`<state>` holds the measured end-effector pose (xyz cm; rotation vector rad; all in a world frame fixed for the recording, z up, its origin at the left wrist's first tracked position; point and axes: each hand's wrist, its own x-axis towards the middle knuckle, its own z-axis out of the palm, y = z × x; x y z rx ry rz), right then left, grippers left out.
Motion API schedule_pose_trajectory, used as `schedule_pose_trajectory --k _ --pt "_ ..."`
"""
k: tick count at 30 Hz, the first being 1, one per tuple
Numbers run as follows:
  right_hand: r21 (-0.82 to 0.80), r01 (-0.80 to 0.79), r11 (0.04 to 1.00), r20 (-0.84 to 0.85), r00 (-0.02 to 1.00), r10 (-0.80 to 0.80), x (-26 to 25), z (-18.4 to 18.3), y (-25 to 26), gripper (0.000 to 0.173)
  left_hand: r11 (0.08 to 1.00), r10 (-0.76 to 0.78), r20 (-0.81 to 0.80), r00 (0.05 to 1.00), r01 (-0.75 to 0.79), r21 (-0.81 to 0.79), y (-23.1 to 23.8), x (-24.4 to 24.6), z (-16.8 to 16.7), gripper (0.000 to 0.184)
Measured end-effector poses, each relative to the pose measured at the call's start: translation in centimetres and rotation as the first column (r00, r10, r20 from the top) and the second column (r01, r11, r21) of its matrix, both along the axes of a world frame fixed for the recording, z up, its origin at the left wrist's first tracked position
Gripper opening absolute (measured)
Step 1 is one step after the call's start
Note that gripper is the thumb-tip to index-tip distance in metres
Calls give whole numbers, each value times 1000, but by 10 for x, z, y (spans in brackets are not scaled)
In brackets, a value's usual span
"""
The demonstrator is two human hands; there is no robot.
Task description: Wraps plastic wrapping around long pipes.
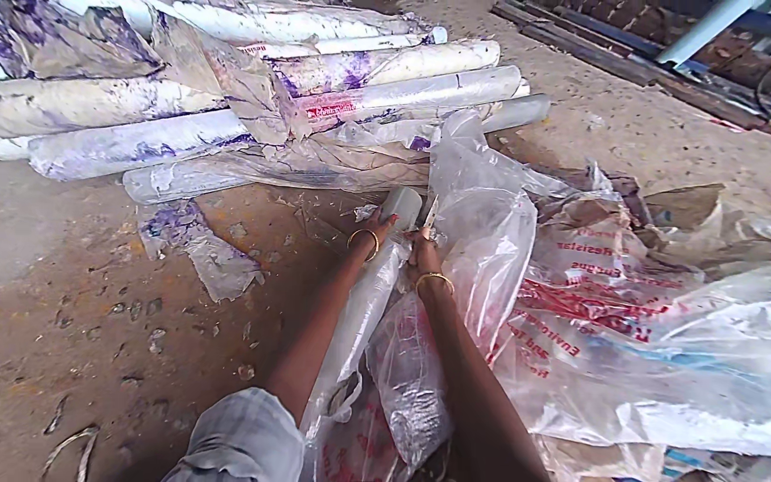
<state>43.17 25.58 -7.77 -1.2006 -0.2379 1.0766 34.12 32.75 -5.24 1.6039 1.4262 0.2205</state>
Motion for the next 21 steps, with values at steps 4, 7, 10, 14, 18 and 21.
schedule_pose_trajectory --k 4,7,10,14,18,21 --pt "-75 6 997 -37 999 -9 3 6 -1 29 992 1 21 1000 -4 122 0 -8 -8 61" --pt "-98 48 994 -15 999 -50 17 8 -1 21 885 -24 -100 995 67 460 6 -14 -22 47" --pt "-107 54 993 -106 992 -66 21 19 -2 12 666 -262 -132 956 278 693 7 -23 -26 37" --pt "-129 -62 990 -182 983 38 34 42 -15 11 842 -393 250 885 237 484 1 -19 -18 38" --pt "-102 -223 970 -77 973 216 39 63 -27 17 951 -286 -79 955 293 93 7 15 34 63" --pt "-29 -245 969 106 963 246 51 99 -42 15 945 -275 -528 803 326 3 -1 52 56 68"
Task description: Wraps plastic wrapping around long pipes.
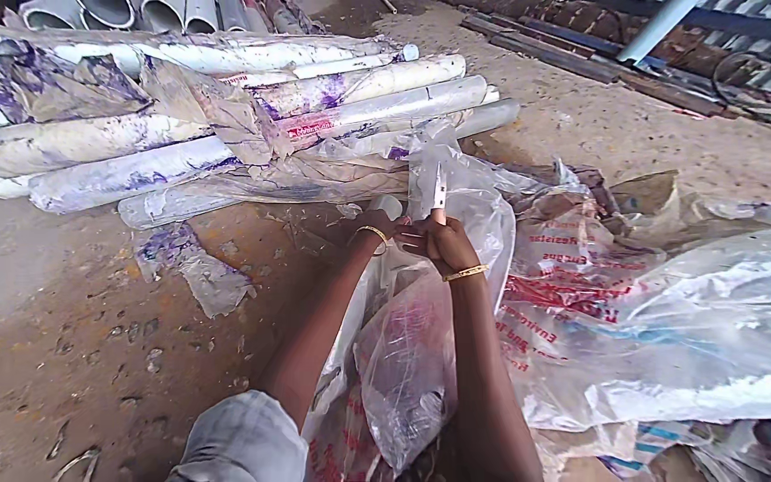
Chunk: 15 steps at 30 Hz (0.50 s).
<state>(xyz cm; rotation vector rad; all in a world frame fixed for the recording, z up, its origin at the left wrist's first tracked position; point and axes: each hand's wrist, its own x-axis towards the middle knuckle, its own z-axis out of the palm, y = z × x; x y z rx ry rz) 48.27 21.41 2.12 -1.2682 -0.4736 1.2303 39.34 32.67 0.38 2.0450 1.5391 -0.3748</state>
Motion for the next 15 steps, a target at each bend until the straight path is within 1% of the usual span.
schedule_pose_trajectory --k 1,2,3,4,5,6,8,9,10,11,12,13,14,15 --pt "60 54 997 23 998 -55 6 9 -4 12 998 19 -89 996 -14 54 -7 7 2 60" --pt "121 114 986 68 990 -123 13 12 -6 10 995 40 -132 990 -27 98 -12 12 0 57" --pt "165 152 975 152 972 -177 18 6 -7 9 991 49 -141 989 -30 131 -17 13 -5 55" --pt "188 167 968 247 946 -211 23 -7 -4 12 989 37 -130 991 -17 149 -19 11 -8 56" --pt "196 162 967 305 927 -217 25 -25 1 20 989 -2 -122 993 20 145 -21 4 -9 59" --pt "185 128 974 288 941 -179 28 -43 5 23 990 -67 -102 993 79 121 -21 -7 -9 63" --pt "92 69 993 155 984 -83 25 -68 8 22 972 -222 -17 975 223 75 -16 -40 -6 63" --pt "27 59 998 102 993 -62 19 -73 9 22 962 -271 72 960 267 56 -11 -56 -5 63" --pt "-43 15 999 45 999 -14 13 -72 7 22 958 -285 182 941 283 41 -7 -69 -5 65" --pt "-88 -55 995 -42 998 51 6 -67 6 23 962 -268 285 920 272 27 -3 -79 -6 65" --pt "-106 -108 988 -116 989 96 -2 -63 7 24 969 -235 364 901 246 18 0 -86 -7 60" --pt "-100 -154 983 -174 975 136 -7 -58 8 25 977 -197 400 895 212 8 2 -88 -6 49" --pt "-97 -152 984 -196 972 131 -10 -56 8 25 984 -156 391 907 176 -14 4 -87 -5 35" --pt "-97 -105 990 -191 978 85 -13 -56 10 28 990 -118 337 934 136 -31 5 -84 1 27"
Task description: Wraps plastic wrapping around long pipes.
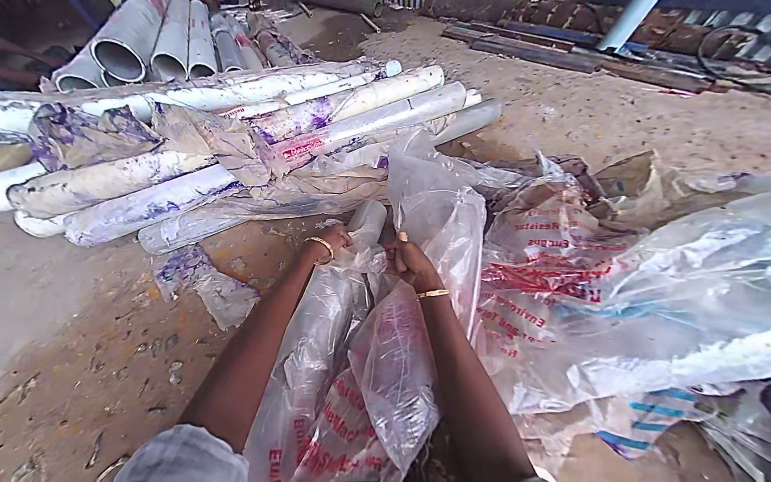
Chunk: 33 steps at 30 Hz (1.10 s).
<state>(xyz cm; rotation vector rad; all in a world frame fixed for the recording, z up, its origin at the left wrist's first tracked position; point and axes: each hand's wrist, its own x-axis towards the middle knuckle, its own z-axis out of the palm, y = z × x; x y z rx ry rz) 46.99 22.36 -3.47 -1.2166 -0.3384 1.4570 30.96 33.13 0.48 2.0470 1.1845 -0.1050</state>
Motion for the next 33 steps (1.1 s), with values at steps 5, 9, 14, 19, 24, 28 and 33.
schedule_pose_trajectory --k 5,9,14,19,24,28,33 --pt "-199 -14 980 715 681 155 17 -20 10 26 977 210 -246 946 -192 93 -6 30 34 73" --pt "-346 -53 937 791 521 321 8 -9 17 37 936 177 -417 892 -22 352 -4 56 -2 44" --pt "-146 -47 988 787 600 144 5 -23 28 33 930 291 -258 921 -210 300 -14 52 -19 51" --pt "-168 -181 969 823 515 239 -8 -28 37 38 905 360 -365 859 -227 359 -13 60 -16 38" --pt "-109 -235 966 878 433 205 -14 -27 37 36 924 289 -151 946 -234 301 2 41 -31 37" --pt "-220 -284 933 905 297 304 -27 -9 30 40 878 359 44 932 -353 322 -6 32 -45 31" --pt "-325 -283 902 900 199 387 -37 -3 27 43 875 341 87 936 -350 333 -17 35 -49 30"
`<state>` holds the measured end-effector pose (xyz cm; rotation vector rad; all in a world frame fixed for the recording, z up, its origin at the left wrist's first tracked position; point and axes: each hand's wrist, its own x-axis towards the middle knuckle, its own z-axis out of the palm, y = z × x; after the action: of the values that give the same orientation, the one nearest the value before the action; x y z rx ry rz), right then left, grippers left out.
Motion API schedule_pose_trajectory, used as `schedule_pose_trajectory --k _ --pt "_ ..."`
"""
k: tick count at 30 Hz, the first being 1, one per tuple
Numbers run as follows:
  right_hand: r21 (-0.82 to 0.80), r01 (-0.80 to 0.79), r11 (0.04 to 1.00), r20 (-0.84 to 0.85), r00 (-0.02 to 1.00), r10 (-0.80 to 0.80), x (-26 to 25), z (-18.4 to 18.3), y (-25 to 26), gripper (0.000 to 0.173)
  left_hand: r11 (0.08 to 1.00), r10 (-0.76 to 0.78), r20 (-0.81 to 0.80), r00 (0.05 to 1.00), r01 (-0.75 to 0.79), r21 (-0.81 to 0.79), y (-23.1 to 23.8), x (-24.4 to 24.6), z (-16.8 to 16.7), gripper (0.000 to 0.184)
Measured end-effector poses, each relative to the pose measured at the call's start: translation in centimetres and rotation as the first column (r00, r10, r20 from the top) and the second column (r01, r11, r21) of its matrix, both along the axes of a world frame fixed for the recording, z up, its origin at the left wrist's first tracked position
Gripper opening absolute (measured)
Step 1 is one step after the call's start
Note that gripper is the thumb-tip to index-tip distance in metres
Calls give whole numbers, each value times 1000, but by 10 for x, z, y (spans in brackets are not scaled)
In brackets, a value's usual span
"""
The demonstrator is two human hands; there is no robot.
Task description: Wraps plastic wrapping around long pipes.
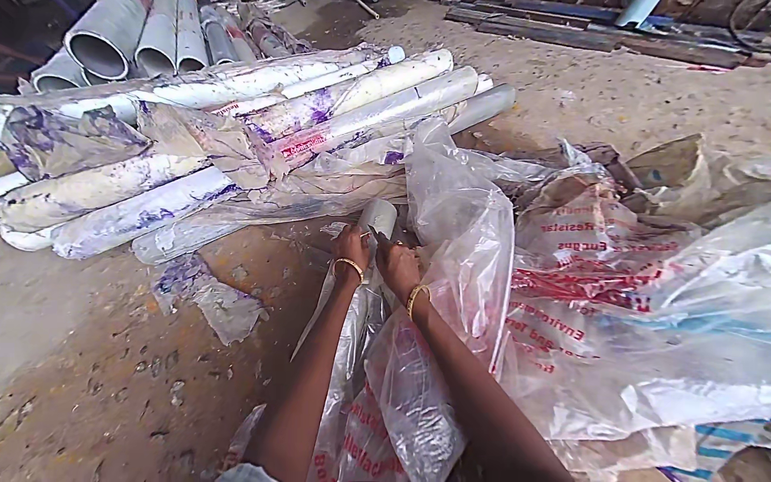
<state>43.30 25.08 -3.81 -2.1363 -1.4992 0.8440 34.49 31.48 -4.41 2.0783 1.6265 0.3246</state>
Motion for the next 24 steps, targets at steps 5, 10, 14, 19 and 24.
schedule_pose_trajectory --k 5,10,14,19,24 --pt "59 -12 998 -49 999 15 14 -18 18 40 1000 -12 38 999 13 -4 -12 6 2 28" --pt "42 15 999 -119 993 -10 13 -7 -15 37 999 52 154 987 -51 -7 -15 5 3 27" --pt "59 9 998 -120 993 -2 14 -17 -3 40 999 53 142 988 -52 -14 -17 6 6 28" --pt "100 5 995 -107 994 6 14 -22 -8 41 995 97 220 971 -96 -16 -20 6 1 27" --pt "81 31 996 -143 990 -19 14 -27 -17 39 992 124 289 949 -119 -34 -23 3 2 27"
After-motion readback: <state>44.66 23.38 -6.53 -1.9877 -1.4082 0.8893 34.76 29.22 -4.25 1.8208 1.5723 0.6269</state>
